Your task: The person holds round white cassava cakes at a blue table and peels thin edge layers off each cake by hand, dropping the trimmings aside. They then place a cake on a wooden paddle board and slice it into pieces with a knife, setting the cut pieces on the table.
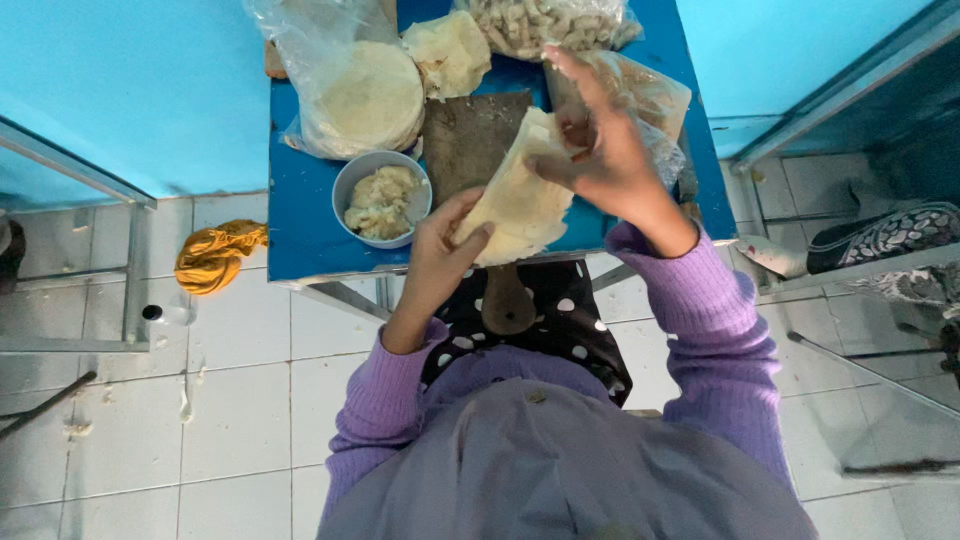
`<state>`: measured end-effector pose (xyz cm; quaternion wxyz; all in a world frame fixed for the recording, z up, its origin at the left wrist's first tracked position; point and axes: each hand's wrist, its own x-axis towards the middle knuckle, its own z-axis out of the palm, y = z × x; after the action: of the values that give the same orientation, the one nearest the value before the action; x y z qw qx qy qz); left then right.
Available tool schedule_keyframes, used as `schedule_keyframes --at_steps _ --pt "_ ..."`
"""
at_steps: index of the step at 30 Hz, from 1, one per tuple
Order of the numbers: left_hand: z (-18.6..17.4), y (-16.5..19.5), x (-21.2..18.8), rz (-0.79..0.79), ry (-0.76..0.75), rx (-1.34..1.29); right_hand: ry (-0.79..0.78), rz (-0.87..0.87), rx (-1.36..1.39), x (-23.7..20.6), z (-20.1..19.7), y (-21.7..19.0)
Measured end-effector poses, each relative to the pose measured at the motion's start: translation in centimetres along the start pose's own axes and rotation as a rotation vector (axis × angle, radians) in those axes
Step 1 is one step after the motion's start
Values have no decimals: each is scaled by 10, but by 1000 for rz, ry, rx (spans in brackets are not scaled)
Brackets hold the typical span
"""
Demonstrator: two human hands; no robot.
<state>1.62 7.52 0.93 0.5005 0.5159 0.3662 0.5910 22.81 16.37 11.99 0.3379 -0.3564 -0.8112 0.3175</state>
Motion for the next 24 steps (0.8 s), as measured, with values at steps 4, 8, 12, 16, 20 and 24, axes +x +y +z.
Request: schedule_keyframes --at_steps 4,8,12,16,20,24 --pt "-13 10 2 48 76 306 34 73 151 -12 17 47" --pt "-13 10 9 219 193 780 42 195 572 -38 48 94" --pt "-6 7 9 303 182 1027 145 170 484 -49 74 114" --pt "3 13 1 99 158 1211 232 182 29 -59 75 98" --pt "3 23 -4 119 153 1350 284 -133 -296 -62 65 75" --pt "1 27 -3 138 25 1423 198 -252 -350 -58 61 64"
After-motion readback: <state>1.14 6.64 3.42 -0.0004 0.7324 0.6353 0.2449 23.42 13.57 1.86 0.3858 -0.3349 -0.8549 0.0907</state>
